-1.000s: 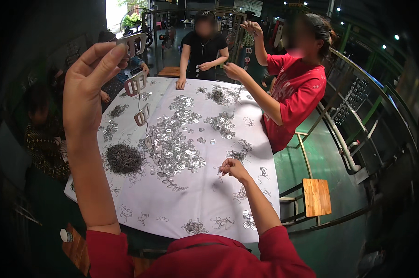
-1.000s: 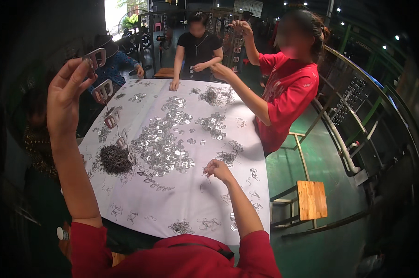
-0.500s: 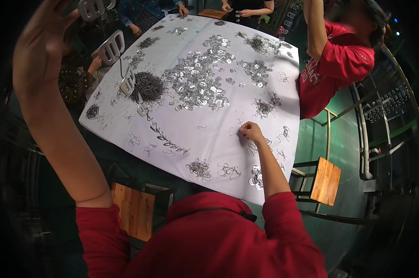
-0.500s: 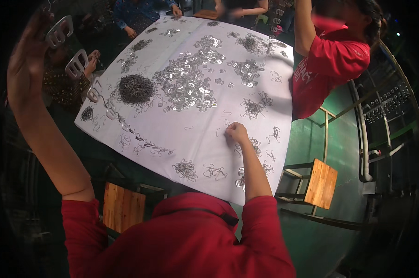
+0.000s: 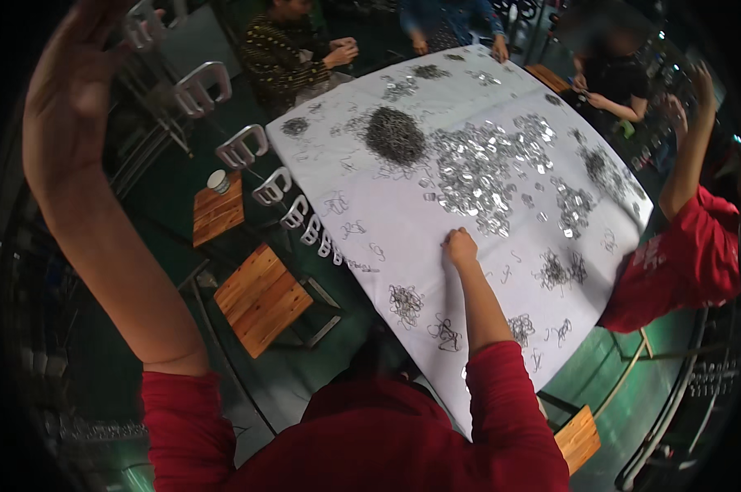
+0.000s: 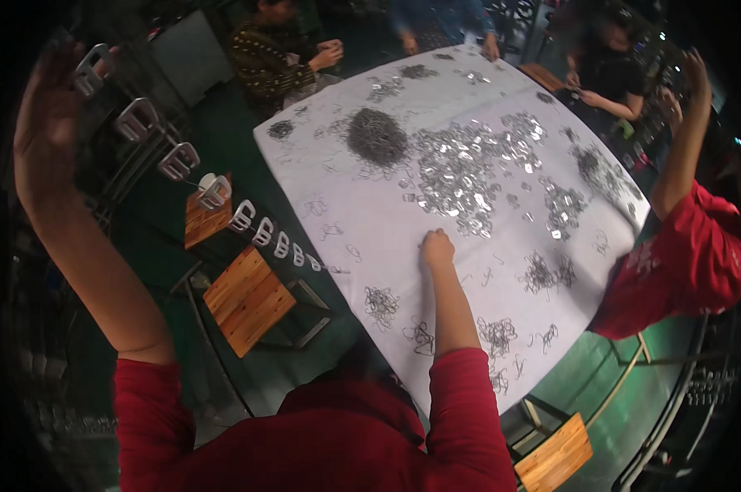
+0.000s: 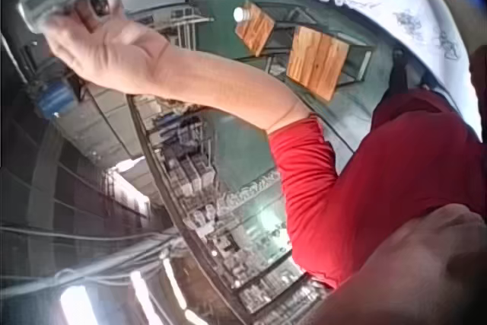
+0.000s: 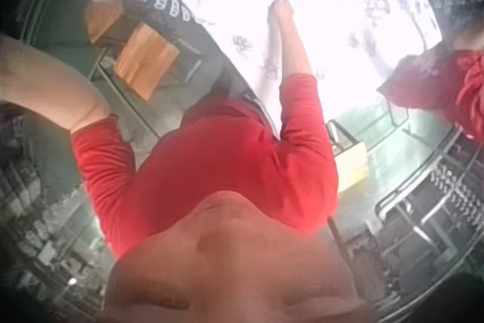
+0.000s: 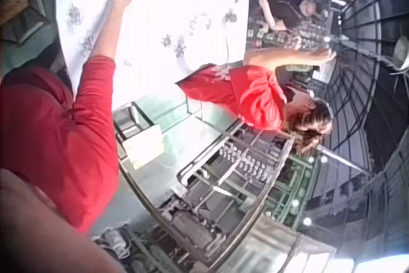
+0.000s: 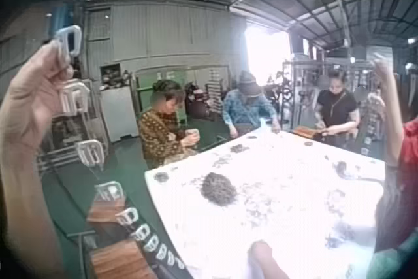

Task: The person picks up metal components and wire hooks from a table and connects them into a vertical chain. They then hang the assembled chain onto a metal rack.

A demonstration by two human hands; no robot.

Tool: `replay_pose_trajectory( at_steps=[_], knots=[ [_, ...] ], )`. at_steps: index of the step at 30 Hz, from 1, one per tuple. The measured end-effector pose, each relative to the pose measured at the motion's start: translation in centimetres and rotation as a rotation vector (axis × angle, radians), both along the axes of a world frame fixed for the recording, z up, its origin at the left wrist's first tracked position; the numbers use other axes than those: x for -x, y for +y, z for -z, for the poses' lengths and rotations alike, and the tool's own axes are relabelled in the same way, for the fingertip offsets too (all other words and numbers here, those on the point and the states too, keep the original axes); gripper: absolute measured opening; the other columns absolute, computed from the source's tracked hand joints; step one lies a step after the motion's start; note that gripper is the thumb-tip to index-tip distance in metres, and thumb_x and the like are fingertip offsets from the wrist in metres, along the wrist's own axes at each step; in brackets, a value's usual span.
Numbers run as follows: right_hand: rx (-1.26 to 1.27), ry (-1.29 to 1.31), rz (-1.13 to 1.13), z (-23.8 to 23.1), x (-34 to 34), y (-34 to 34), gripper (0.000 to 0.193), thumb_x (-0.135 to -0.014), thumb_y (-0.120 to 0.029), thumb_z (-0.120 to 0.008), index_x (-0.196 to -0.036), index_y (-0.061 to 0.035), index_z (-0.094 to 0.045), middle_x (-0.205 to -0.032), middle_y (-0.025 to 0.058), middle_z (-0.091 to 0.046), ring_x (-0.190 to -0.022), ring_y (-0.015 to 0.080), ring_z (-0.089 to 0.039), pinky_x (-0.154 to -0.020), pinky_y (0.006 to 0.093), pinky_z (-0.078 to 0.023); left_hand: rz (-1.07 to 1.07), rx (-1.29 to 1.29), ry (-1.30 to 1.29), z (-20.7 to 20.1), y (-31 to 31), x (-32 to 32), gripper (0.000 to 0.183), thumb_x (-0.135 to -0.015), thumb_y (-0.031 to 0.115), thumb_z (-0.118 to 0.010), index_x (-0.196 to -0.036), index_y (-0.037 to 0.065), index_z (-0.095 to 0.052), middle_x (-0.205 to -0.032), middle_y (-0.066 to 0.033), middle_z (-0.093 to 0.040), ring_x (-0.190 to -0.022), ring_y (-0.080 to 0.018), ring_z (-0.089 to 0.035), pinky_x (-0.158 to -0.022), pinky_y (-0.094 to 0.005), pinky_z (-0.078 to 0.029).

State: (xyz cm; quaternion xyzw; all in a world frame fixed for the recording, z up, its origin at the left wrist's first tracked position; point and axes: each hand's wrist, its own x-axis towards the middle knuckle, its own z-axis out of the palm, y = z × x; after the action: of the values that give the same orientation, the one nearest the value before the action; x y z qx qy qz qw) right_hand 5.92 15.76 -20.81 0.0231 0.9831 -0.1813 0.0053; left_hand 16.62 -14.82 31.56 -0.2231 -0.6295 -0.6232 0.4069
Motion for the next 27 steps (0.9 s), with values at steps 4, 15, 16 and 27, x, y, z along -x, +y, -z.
replay_pose_trajectory(
  at_steps=[4,15,16,27],
  knots=[
    [-0.027,-0.021,-0.073,0.0,0.1,0.0,0.023,-0.076,-0.023,-0.060,-0.085,-0.0019,-0.063,-0.096,0.0154,-0.060,-0.089,0.0326,-0.060,-0.075,0.0417,-0.049,0.145,0.087,-0.071,1.7,-7.6,-3.2,0.029,-0.090,0.014,-0.051,-0.114,-0.002,-0.054,-0.109,-0.0099,-0.059,-0.102,-0.0206,-0.056,-0.094,-0.0472,-0.041],
    [1.142,-0.036,-0.514,-26.1,-5.3,-13.3,0.014,-0.082,-0.008,-0.061,-0.093,0.0010,-0.061,-0.072,0.0038,-0.059,-0.057,0.0069,-0.049,-0.048,0.0180,-0.035,-0.245,-0.063,-0.294,10.0,-7.4,-14.2,0.014,-0.081,0.010,-0.067,-0.090,0.000,-0.063,-0.081,-0.0018,-0.063,-0.074,-0.0060,-0.056,-0.069,-0.0209,-0.046],
    [1.201,-0.040,-0.571,-28.8,-6.5,-14.7,0.015,-0.082,-0.008,-0.061,-0.094,0.0010,-0.061,-0.073,0.0042,-0.060,-0.057,0.0064,-0.049,-0.048,0.0173,-0.035,-0.232,-0.089,-0.309,10.5,-7.5,-14.7,0.013,-0.081,0.010,-0.066,-0.089,0.001,-0.062,-0.082,-0.0020,-0.063,-0.076,-0.0072,-0.057,-0.072,-0.0223,-0.045],
    [1.404,0.021,-1.325,-42.2,-19.9,-29.9,0.009,-0.076,-0.005,-0.068,-0.082,0.0005,-0.064,-0.102,0.0087,-0.055,-0.091,0.0135,-0.053,-0.082,0.0260,-0.040,-0.394,-0.068,-0.304,12.9,-12.1,-21.4,0.011,-0.080,0.008,-0.066,-0.084,-0.002,-0.063,-0.079,-0.0018,-0.063,-0.069,-0.0062,-0.056,-0.064,-0.0206,-0.045]
  ],
)
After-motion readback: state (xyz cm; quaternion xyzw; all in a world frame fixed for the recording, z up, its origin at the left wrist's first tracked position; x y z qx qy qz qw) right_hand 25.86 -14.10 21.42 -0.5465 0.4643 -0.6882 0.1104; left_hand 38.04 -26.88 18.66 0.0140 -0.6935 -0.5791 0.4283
